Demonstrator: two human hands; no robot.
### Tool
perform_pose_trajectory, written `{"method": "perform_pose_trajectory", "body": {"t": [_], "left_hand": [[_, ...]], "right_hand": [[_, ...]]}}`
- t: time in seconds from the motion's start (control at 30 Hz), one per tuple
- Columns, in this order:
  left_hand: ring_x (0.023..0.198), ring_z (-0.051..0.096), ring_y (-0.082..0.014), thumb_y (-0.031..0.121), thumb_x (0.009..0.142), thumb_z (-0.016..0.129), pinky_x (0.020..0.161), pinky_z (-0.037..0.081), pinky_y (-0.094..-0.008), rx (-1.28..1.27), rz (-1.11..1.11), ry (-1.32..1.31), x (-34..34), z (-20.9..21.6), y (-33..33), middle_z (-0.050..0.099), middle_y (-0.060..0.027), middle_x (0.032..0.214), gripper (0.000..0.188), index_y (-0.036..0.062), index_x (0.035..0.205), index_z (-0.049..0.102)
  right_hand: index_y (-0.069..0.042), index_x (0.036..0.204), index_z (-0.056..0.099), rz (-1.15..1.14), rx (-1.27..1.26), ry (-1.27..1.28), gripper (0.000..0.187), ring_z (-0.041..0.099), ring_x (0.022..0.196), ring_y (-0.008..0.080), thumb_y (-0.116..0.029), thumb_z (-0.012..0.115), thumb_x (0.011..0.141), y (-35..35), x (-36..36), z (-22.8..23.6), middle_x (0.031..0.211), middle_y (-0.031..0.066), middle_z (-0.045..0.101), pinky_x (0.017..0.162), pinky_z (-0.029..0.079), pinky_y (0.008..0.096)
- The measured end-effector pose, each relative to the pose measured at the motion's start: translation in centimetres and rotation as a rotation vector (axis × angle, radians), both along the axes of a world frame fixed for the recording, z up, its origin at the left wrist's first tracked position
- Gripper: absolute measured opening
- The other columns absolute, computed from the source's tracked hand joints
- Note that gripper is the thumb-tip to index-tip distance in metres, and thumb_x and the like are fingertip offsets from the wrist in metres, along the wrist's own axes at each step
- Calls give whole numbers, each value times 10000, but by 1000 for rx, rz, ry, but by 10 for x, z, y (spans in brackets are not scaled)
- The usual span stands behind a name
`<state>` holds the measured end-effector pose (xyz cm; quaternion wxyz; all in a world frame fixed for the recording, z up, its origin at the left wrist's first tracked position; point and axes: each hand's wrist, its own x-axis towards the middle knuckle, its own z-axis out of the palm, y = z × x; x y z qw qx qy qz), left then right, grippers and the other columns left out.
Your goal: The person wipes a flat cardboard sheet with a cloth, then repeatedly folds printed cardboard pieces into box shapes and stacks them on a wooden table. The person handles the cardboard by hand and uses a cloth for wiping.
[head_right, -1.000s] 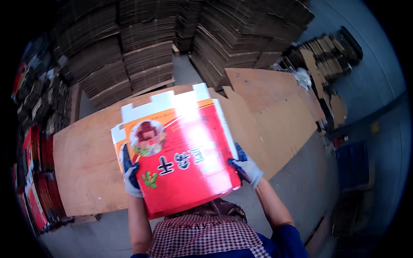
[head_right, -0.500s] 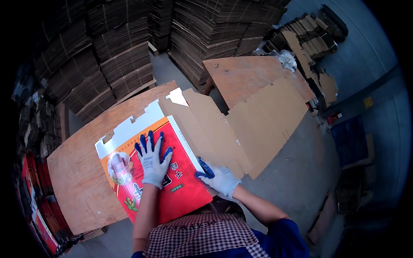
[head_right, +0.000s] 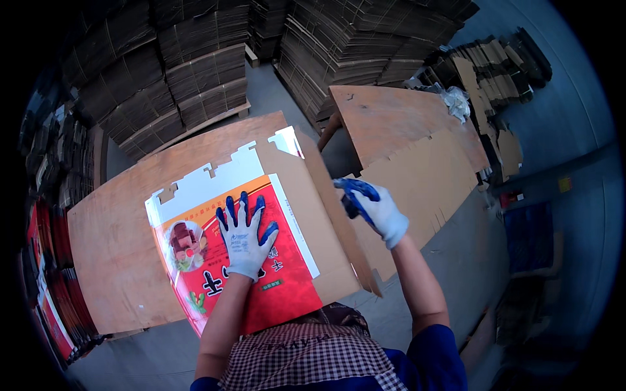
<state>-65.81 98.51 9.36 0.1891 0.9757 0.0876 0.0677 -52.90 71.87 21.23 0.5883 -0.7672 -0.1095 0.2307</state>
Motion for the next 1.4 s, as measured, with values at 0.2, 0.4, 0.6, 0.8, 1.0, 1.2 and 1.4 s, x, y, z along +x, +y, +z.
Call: {"method": "perform_pose_trajectory", "body": {"t": [0.2,0.4,0.6,0.8,1.0,1.2,1.4], "left_hand": [[1541,107,-411,558,892,616,1230,22,-610,-29,-16,-1,2,2,1,236,-121,1662,708,241,1510,483],[1540,111,-413,562,888,619,1227,27,-615,-34,-12,16,2,4,4,240,-125,1661,705,238,1501,495],[1539,115,-412,560,890,621,1227,31,-618,-58,-13,36,2,4,4,239,-121,1662,699,238,1498,499],[1537,141,-403,505,907,622,1226,38,-620,-31,8,10,3,-1,3,260,-119,1654,653,234,1491,507],[1540,149,-376,473,925,613,1229,27,-613,-16,12,14,4,1,2,297,-119,1633,605,215,1466,535],[1542,150,-351,479,923,612,1244,29,-581,0,17,30,6,-2,0,280,-112,1640,640,185,1482,510],[1541,155,-347,454,918,625,1253,33,-559,11,18,4,5,1,0,268,-104,1648,672,171,1508,471]], "right_hand": [[-121,1373,588,168,-338,-608,479,478,1352,301,-239,694,922,110,50,-56,1475,115,500,1135,370,399],[-170,1440,530,347,-815,-875,530,297,1484,298,-347,630,950,141,60,-92,1559,93,413,1235,169,472],[-167,1475,484,325,-946,-964,532,290,1483,343,-319,566,971,148,48,-97,1565,109,406,1213,171,561],[-73,1481,456,209,-1031,-1064,522,385,1422,357,-199,486,975,172,36,-113,1495,150,478,1194,199,592],[-55,1505,429,223,-1055,-1070,585,367,1442,356,-185,512,940,141,-24,-105,1530,164,438,1200,154,612],[-72,1437,527,214,-959,-985,552,375,1425,372,-251,598,920,75,-116,-95,1486,149,479,1196,150,642],[-41,1489,444,-230,-703,-680,666,319,1441,445,-324,621,912,-59,-167,-117,1518,198,431,1194,181,620]]}}
